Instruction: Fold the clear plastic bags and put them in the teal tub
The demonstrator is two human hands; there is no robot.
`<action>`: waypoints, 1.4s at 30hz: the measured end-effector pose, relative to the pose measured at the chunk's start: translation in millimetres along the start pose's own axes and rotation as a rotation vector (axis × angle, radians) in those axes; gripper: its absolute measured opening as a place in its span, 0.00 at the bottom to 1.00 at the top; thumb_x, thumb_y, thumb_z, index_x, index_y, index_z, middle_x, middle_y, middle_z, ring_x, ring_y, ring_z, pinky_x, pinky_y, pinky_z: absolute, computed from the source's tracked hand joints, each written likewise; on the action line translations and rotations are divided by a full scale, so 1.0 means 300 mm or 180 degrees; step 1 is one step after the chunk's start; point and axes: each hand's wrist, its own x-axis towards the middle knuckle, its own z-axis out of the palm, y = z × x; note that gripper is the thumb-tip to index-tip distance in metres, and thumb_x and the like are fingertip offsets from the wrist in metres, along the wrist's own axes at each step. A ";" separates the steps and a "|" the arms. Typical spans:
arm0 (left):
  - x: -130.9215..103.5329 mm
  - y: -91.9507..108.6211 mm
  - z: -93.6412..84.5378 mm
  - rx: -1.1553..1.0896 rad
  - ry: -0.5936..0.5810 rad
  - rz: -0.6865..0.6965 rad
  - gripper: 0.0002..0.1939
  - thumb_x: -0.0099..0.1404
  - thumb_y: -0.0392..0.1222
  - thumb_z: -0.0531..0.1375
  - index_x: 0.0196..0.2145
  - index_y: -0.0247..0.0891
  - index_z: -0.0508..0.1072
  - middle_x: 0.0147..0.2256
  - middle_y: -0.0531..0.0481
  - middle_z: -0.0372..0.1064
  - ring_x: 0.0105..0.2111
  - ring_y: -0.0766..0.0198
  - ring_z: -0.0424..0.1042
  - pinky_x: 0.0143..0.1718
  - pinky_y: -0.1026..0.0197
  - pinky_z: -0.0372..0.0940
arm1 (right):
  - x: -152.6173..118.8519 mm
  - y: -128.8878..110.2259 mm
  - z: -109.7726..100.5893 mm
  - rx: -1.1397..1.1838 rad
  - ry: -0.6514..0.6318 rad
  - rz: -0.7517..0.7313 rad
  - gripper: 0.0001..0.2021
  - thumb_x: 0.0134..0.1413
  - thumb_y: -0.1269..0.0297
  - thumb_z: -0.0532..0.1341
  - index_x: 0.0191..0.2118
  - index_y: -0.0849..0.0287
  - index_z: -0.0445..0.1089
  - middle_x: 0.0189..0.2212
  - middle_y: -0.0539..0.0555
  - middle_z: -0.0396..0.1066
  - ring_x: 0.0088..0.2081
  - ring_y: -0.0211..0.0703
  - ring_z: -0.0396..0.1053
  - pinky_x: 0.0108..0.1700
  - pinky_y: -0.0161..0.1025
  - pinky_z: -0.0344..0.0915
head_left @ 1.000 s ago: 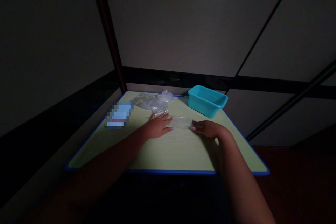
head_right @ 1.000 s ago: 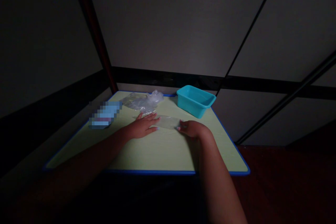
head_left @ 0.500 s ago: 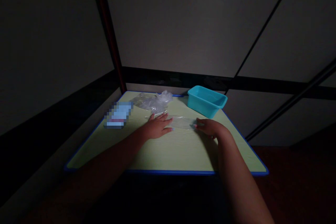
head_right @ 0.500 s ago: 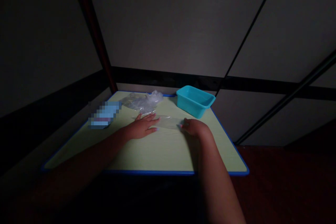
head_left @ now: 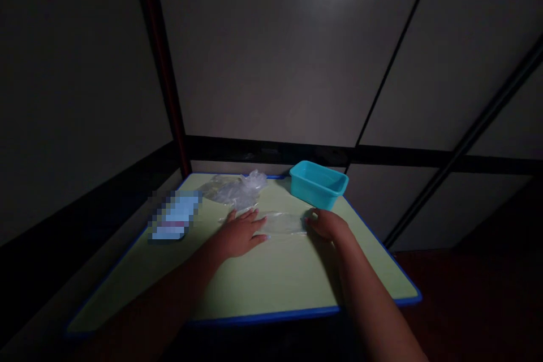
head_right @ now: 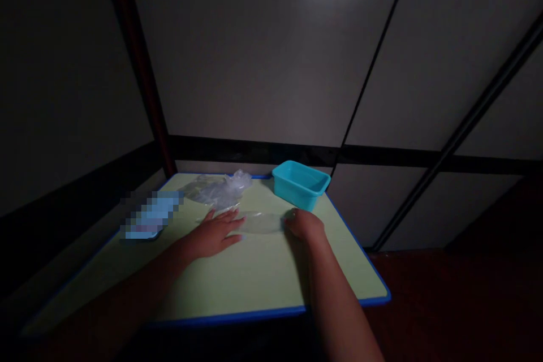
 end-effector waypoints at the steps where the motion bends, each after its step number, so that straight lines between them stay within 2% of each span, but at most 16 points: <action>1: -0.001 0.000 -0.003 0.0024 0.0060 -0.0016 0.28 0.66 0.59 0.45 0.59 0.47 0.58 0.61 0.41 0.52 0.60 0.52 0.50 0.57 0.37 0.39 | 0.000 -0.003 0.001 0.0019 0.0146 0.0057 0.21 0.56 0.51 0.51 0.51 0.56 0.66 0.47 0.61 0.70 0.45 0.53 0.69 0.39 0.41 0.64; 4: 0.000 0.001 -0.014 0.0096 0.0256 -0.0045 0.27 0.64 0.58 0.49 0.58 0.46 0.61 0.59 0.43 0.56 0.59 0.52 0.54 0.58 0.41 0.43 | 0.004 -0.012 0.007 0.0241 0.0580 0.0163 0.24 0.57 0.50 0.50 0.54 0.58 0.62 0.47 0.64 0.70 0.45 0.54 0.69 0.39 0.42 0.63; 8: 0.008 -0.008 -0.016 0.0070 0.0472 -0.0102 0.26 0.64 0.57 0.50 0.56 0.46 0.64 0.58 0.44 0.58 0.58 0.53 0.55 0.58 0.46 0.48 | 0.021 -0.029 0.023 0.0711 0.0900 -0.0165 0.22 0.58 0.53 0.51 0.53 0.59 0.64 0.45 0.63 0.71 0.44 0.51 0.69 0.39 0.39 0.61; 12: 0.015 -0.018 0.001 -0.0234 0.0408 0.0075 0.25 0.64 0.53 0.52 0.56 0.44 0.64 0.59 0.44 0.55 0.59 0.55 0.53 0.59 0.48 0.47 | 0.035 -0.046 0.042 0.1115 0.1046 -0.0470 0.19 0.57 0.54 0.53 0.49 0.60 0.69 0.37 0.61 0.73 0.38 0.47 0.70 0.34 0.36 0.59; 15: 0.023 -0.024 0.018 -0.0502 0.0358 0.0241 0.24 0.64 0.52 0.53 0.56 0.42 0.64 0.59 0.43 0.56 0.59 0.55 0.53 0.58 0.50 0.49 | 0.039 -0.050 0.049 0.1176 0.1137 -0.0472 0.18 0.58 0.54 0.53 0.46 0.60 0.70 0.32 0.58 0.73 0.33 0.45 0.70 0.30 0.35 0.57; 19: 0.032 -0.034 0.030 -0.0667 0.0523 0.0316 0.24 0.63 0.51 0.54 0.55 0.43 0.65 0.58 0.45 0.58 0.58 0.55 0.55 0.58 0.51 0.50 | 0.040 -0.047 0.046 0.1217 0.1271 -0.0460 0.17 0.58 0.55 0.53 0.44 0.60 0.71 0.28 0.57 0.72 0.30 0.43 0.69 0.29 0.35 0.55; 24: 0.031 -0.036 0.022 -0.0610 0.0726 0.0221 0.24 0.63 0.50 0.56 0.56 0.44 0.64 0.57 0.44 0.58 0.57 0.54 0.55 0.58 0.51 0.50 | 0.052 -0.039 0.048 0.1279 0.1290 -0.0498 0.17 0.58 0.55 0.52 0.44 0.59 0.71 0.26 0.55 0.72 0.28 0.42 0.67 0.28 0.35 0.53; 32: 0.031 -0.049 0.032 -0.0520 0.0258 0.0242 0.27 0.65 0.53 0.51 0.60 0.43 0.57 0.62 0.44 0.48 0.62 0.56 0.47 0.59 0.46 0.44 | 0.063 -0.032 0.059 0.1231 0.1221 -0.0488 0.16 0.58 0.56 0.53 0.43 0.60 0.71 0.26 0.55 0.72 0.28 0.40 0.67 0.27 0.34 0.51; 36: 0.031 -0.051 0.034 -0.0518 0.0280 0.0191 0.26 0.66 0.54 0.50 0.60 0.48 0.57 0.62 0.44 0.47 0.62 0.54 0.46 0.59 0.43 0.43 | 0.062 -0.031 0.061 0.1204 0.1218 -0.0460 0.16 0.58 0.55 0.53 0.44 0.59 0.71 0.26 0.55 0.72 0.28 0.41 0.67 0.27 0.34 0.51; 42: 0.031 -0.050 0.034 -0.0504 0.0341 0.0276 0.26 0.66 0.54 0.49 0.60 0.48 0.57 0.62 0.44 0.49 0.61 0.56 0.48 0.58 0.46 0.46 | 0.067 -0.030 0.062 0.1166 0.1253 -0.0463 0.16 0.58 0.55 0.53 0.43 0.60 0.71 0.27 0.56 0.72 0.29 0.41 0.67 0.28 0.34 0.53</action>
